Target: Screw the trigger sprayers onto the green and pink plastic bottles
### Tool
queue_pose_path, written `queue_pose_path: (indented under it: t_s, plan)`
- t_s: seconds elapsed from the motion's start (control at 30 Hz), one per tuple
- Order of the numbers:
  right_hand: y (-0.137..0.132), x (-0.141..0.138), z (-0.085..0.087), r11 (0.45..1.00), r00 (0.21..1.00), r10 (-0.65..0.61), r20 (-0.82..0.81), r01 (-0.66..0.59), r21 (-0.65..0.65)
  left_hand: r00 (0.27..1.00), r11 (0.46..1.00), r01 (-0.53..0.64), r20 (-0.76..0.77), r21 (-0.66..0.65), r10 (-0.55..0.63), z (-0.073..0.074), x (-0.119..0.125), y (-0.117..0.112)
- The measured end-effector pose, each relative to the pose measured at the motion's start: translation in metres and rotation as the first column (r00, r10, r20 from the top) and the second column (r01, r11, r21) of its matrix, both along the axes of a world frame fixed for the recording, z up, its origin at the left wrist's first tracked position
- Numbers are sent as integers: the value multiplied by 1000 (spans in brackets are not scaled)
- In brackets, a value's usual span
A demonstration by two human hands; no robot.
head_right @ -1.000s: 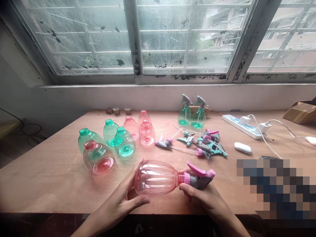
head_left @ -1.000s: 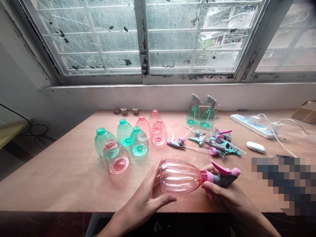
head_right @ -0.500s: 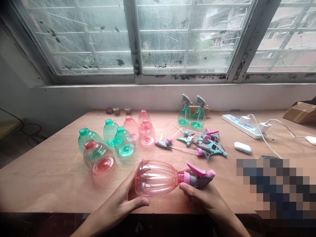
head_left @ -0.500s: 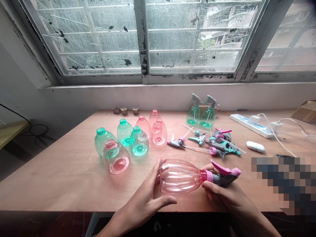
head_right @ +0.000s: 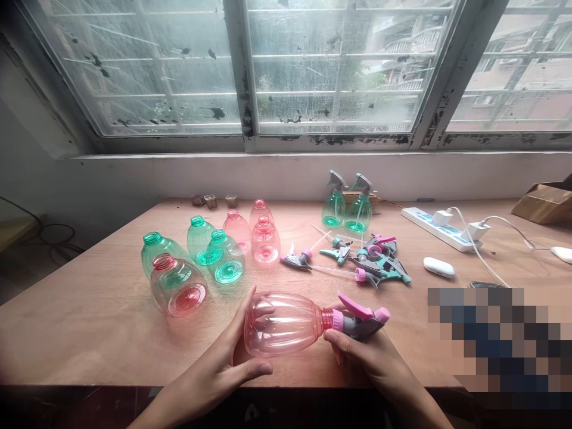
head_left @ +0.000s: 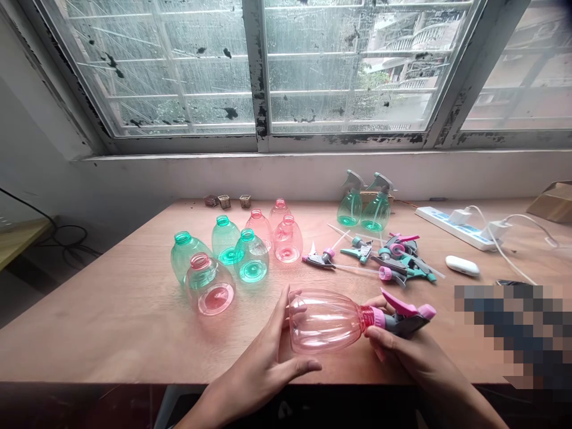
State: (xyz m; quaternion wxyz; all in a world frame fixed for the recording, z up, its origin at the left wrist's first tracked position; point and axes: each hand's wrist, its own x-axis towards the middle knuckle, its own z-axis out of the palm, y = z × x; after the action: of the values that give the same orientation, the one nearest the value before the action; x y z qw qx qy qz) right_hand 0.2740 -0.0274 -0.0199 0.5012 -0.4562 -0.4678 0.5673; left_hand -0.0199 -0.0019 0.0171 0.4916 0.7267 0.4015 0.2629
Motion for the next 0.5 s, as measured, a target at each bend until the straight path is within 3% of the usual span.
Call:
queue_pose_path:
  t_s: [0.2, 0.37, 0.5]
  plan:
    - [-1, 0, 1, 1000, 1000, -4, -9, 4, -2, 1000, 1000, 11, 8, 1, -11, 0, -1, 0]
    - [1, -2, 0, 999, 1000, 5, -24, -4, 41, 1000, 993, 21, 17, 115, -23, -2, -1, -3]
    - [0, 0, 0, 999, 999, 26, -37, -25, 27, 1000, 993, 22, -23, 112, -19, -3, -1, -2]
